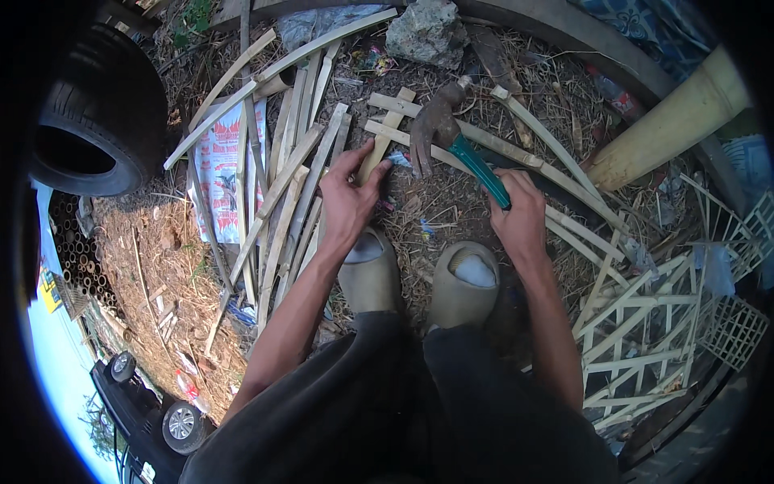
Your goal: The person constructs a wooden lattice by hand and using a hammer to secure thin bamboo strips together on a dirt ground surface.
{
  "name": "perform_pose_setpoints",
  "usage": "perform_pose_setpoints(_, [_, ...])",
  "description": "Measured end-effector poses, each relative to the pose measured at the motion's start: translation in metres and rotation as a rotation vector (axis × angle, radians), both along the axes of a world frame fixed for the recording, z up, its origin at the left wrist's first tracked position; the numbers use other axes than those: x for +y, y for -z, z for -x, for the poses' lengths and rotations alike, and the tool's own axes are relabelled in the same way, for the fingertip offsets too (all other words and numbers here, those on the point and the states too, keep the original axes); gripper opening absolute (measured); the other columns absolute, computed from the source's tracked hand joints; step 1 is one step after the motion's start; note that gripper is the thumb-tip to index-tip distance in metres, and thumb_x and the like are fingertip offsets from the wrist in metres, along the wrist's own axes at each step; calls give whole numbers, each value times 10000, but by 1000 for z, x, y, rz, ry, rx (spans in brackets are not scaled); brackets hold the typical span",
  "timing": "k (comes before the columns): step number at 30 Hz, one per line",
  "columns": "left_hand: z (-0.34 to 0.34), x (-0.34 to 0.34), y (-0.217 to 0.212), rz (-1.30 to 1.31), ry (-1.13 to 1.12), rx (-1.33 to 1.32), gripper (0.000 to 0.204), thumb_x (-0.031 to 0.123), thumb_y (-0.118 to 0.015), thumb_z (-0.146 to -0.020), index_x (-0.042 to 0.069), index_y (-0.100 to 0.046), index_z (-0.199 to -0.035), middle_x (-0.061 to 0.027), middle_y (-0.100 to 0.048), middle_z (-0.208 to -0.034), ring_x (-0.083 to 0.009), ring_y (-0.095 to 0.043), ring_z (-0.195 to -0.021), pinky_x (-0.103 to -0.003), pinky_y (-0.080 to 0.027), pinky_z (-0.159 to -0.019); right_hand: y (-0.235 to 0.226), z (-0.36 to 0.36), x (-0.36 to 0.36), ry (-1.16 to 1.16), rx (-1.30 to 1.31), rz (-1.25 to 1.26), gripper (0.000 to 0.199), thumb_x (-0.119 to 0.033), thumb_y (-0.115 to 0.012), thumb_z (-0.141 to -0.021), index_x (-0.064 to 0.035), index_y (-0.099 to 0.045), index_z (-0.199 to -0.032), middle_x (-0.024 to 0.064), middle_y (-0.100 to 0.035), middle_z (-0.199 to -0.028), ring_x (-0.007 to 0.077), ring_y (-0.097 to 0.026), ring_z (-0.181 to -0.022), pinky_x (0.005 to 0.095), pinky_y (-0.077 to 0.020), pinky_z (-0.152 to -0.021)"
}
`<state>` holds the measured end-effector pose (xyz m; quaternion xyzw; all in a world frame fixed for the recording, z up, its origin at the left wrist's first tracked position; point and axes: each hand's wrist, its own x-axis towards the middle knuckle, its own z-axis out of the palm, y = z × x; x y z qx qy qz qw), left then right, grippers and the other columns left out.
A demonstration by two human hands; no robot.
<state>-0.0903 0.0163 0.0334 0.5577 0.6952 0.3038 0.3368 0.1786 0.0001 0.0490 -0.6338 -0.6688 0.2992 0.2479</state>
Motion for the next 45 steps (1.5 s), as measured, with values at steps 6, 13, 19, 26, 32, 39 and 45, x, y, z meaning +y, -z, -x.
perform_pose_setpoints(6, [1,-4,1,11,-23,-29,432,177,-828,-877,-11,-710,-1247,-174,-735,-1071,-254,-719,-949,-353,-565,-830,-1,-1,-10,10,-4,0,174,31,-762,-796,50,-682,-950,194,-713,-1017,390,-671,-941,433,-516,-830])
perform_pose_setpoints(13, [7,-18,-9,6,-40,59,369,145,-834,-869,-11,-729,-1186,-158,-687,-1115,-261,-693,-1000,-362,-572,-831,-7,15,-18,122,-10,27,237,-62,-861,-776,38,-671,-875,142,-628,-823,321,-600,-756,423,-475,-718])
perform_pose_setpoints(19, [6,49,-34,-203,128,217,259,179,-789,-898,52,-779,-1124,-136,-689,-1083,-299,-636,-1025,-411,-518,-888,-10,20,-18,275,-13,137,329,-87,-892,-768,35,-587,-770,114,-526,-716,266,-501,-659,407,-420,-623])
perform_pose_setpoints(26, [-28,140,9,-310,274,464,342,395,-719,-921,106,-817,-1077,-110,-722,-1045,-315,-591,-1084,-462,-427,-935,-8,24,-19,208,-63,74,335,-74,-890,-768,37,-574,-758,115,-525,-718,270,-487,-651,410,-412,-620])
perform_pose_setpoints(32, [-33,151,25,-206,317,418,235,341,-736,-886,157,-840,-987,-110,-703,-1051,-321,-585,-1126,-548,-371,-955,-9,22,-20,248,-61,158,298,-88,-885,-778,33,-613,-790,119,-569,-752,277,-527,-683,409,-435,-645])
perform_pose_setpoints(39, [-33,150,33,-253,287,399,224,274,-711,-909,93,-815,-989,-145,-680,-1074,-321,-595,-1105,-587,-360,-948,-5,22,-22,213,-40,60,274,-89,-887,-774,42,-679,-896,122,-685,-927,279,-620,-770,384,-488,-704])
perform_pose_setpoints(45, [-25,135,22,-288,299,345,206,201,-608,-1000,18,-685,-1056,-161,-606,-1093,-316,-550,-1084,-526,-327,-941,-8,27,-18,224,-8,65,290,-107,-891,-773,49,-693,-916,136,-692,-1049,303,-636,-921,404,-509,-801])
